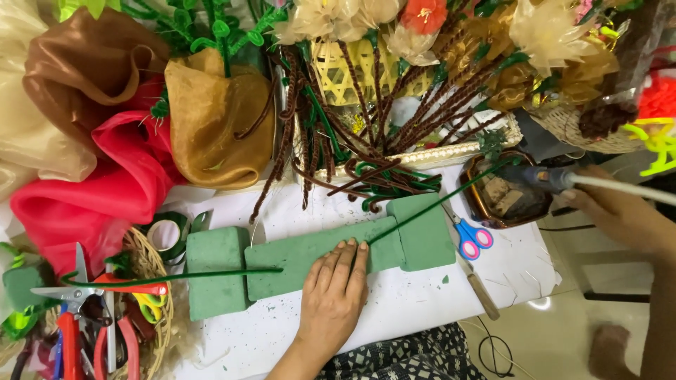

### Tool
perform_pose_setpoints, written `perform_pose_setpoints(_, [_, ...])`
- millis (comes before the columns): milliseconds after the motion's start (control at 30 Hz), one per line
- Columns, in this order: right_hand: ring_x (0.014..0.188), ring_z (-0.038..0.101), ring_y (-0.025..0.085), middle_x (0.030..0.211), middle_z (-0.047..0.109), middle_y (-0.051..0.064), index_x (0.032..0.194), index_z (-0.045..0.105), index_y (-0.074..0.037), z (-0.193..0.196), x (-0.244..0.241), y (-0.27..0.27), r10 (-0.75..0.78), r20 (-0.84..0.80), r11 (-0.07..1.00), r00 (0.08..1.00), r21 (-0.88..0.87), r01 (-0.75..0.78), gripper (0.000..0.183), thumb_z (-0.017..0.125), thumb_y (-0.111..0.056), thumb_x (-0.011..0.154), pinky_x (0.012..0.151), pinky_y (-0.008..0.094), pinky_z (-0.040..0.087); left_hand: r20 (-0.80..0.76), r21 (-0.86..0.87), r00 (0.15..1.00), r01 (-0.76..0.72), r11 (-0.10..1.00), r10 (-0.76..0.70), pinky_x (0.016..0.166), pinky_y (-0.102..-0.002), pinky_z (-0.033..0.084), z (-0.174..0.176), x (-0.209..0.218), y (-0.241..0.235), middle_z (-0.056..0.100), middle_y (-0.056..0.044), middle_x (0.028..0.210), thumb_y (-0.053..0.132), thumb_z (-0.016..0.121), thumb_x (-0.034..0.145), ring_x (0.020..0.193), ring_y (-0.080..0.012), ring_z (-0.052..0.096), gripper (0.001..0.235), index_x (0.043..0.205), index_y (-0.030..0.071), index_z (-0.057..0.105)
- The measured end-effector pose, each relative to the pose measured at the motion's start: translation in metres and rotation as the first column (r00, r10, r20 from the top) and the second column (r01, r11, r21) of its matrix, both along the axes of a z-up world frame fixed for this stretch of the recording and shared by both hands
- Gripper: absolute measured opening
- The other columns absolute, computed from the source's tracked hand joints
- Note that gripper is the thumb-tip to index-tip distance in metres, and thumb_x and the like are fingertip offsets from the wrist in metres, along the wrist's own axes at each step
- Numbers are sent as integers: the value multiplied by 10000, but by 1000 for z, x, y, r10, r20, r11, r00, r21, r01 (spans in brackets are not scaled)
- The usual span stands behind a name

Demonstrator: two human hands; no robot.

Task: Arranging artificial flower stems and green wires into a floral foam block.

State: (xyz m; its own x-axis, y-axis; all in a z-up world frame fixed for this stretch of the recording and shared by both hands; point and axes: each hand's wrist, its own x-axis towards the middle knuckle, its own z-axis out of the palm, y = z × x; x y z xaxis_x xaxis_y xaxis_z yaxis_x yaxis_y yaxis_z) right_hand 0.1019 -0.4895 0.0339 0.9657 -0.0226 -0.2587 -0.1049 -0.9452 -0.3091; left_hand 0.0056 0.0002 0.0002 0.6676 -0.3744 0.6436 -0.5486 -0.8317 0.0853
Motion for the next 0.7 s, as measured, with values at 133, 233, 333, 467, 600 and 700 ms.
perform_pose_setpoints(133, [815,670,244,856,736,141,958,690,-17,2,8,-13,-108,-86,990,990,77,115,394,487,-320,1109,795,353,471,4,-3,1000,-3,1000,3,995,-407,519,-3,0,-1,665,-152,1304,70,506,1036,1183,-271,647,348,1361,22,621])
perform_pose_setpoints(233, [654,557,280,742,566,168,809,625,55,-1,11,-16,-70,-63,945,996,317,87,451,500,-243,1123,687,390,452,-17,6,1000,-5,1000,5,1009,-405,506,-3,-1,0,658,-148,1324,78,481,1049,1199,-272,640,356,1376,23,610])
perform_pose_setpoints(333, [721,613,323,853,624,210,991,687,65,9,14,-5,-175,-133,958,976,204,200,227,594,-142,1004,693,421,461,-18,8,1000,-4,1000,4,1014,-407,506,-3,-1,0,654,-154,1324,87,483,1062,1200,-275,636,343,1373,20,612])
perform_pose_setpoints(467, [991,525,243,1148,570,99,1304,591,-84,-6,12,-15,-105,-104,989,989,89,114,467,730,-115,859,889,384,400,-17,12,1000,-5,1000,5,1006,-405,510,-3,-3,1,658,-150,1321,83,460,1066,1191,-272,644,347,1369,20,618])
perform_pose_setpoints(600, [1119,619,226,1267,699,94,1402,601,-92,0,12,-12,-82,-63,986,995,142,91,496,661,-158,913,1007,380,440,-19,16,1000,-2,1000,3,1003,-409,511,-3,-1,0,658,-154,1322,70,451,1062,1193,-276,646,351,1367,16,614])
perform_pose_setpoints(700, [971,672,264,1112,720,115,1249,667,-100,-12,13,-31,29,-14,999,999,-20,-29,355,656,-252,929,884,394,491,-23,0,1000,7,1000,-7,1004,-411,512,-2,0,0,655,-159,1317,70,470,1062,1185,-280,642,342,1368,11,612])
